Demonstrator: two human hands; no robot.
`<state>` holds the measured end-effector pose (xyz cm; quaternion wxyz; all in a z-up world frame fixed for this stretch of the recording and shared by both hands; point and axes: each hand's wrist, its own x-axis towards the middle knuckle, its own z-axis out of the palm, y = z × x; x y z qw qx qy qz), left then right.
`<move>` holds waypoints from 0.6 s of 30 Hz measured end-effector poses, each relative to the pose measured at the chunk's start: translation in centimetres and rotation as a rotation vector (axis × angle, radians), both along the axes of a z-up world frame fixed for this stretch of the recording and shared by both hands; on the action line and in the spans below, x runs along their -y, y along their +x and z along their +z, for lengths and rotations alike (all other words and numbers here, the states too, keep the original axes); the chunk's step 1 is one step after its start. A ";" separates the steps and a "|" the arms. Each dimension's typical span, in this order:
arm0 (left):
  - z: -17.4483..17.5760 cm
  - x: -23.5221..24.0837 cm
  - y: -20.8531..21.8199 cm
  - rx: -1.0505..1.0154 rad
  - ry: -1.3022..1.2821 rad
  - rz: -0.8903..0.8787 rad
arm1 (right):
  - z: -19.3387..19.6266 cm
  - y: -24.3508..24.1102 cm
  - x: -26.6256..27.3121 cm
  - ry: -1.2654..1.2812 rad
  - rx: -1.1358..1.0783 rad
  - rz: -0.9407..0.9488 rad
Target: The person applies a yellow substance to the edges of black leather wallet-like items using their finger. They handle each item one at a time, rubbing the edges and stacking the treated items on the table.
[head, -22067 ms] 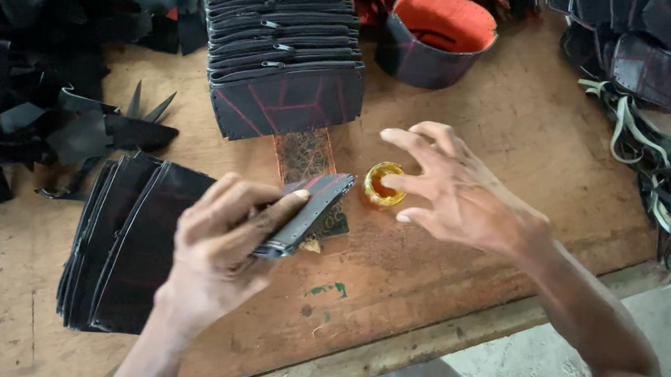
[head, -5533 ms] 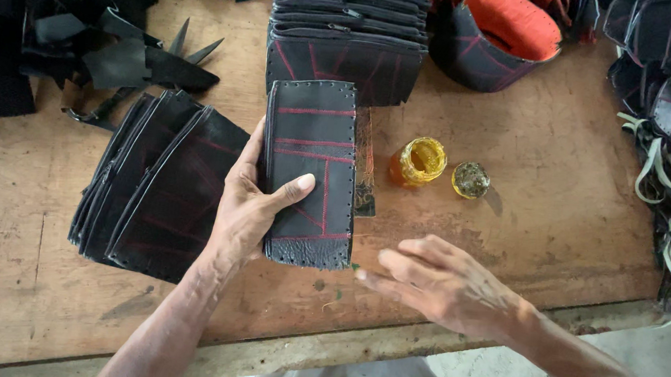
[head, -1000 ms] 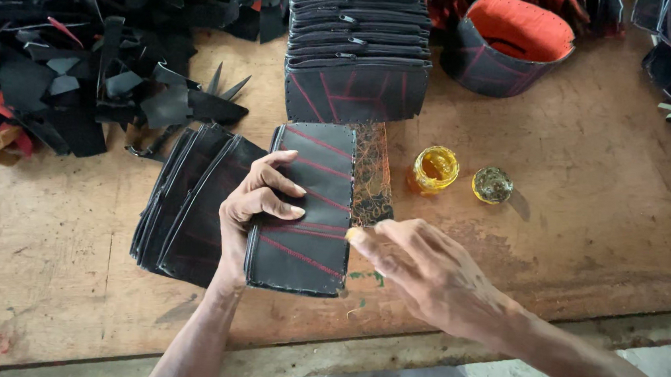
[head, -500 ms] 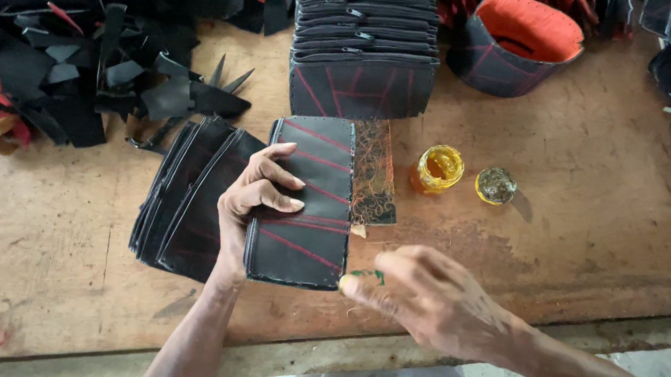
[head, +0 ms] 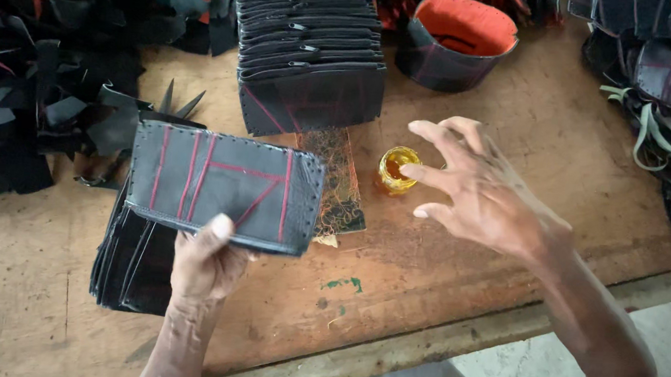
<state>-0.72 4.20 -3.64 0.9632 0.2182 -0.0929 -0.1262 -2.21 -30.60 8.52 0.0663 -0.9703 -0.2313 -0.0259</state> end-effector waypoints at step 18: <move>1.8 4.7 -0.6 -0.261 0.142 -0.034 | 0.0 0.4 2.1 0.082 0.000 0.040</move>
